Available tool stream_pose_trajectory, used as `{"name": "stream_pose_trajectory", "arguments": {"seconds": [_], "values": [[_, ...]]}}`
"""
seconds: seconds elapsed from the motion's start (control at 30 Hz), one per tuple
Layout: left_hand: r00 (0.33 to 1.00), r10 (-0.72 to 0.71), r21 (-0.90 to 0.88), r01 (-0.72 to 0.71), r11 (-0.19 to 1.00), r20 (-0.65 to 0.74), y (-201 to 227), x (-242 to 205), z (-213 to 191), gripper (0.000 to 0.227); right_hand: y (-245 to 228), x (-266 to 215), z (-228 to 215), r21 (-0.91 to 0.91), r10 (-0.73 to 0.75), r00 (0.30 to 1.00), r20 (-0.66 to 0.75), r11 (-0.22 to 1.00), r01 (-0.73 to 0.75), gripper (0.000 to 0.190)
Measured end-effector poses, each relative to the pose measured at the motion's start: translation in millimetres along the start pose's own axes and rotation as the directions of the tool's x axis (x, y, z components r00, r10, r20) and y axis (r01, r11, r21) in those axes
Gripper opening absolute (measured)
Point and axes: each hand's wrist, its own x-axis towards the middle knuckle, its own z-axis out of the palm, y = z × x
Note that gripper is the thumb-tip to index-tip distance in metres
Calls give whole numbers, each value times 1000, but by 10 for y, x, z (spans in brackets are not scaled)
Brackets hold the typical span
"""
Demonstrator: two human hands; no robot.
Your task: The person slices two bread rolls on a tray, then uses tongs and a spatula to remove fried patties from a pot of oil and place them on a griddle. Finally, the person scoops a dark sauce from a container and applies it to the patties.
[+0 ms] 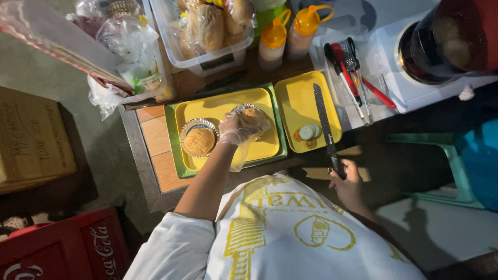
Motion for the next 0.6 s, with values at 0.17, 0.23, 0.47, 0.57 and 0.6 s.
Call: {"name": "stream_pose_trajectory", "arguments": {"seconds": [0.17,0.23,0.47,0.57,0.6], "values": [[998,-9,-189,-5,982,-69,-262,130,253,102,-193,61,80,52,-23,999,40,998,21,42],[995,57,-264,-78,961,-87,-387,237,333,96,-263,91,99,69,-36,996,82,997,30,42],[936,353,-979,-79,188,-7,-788,197,412,73,-707,226,248,31,-56,966,252,998,50,44],[931,360,-973,31,-231,-56,-782,44,347,93,-1151,267,467,-12,-154,931,330,986,168,55],[897,419,-947,2,-321,-140,-796,-51,319,94,-1333,255,529,-33,-155,916,370,983,179,56]]}}
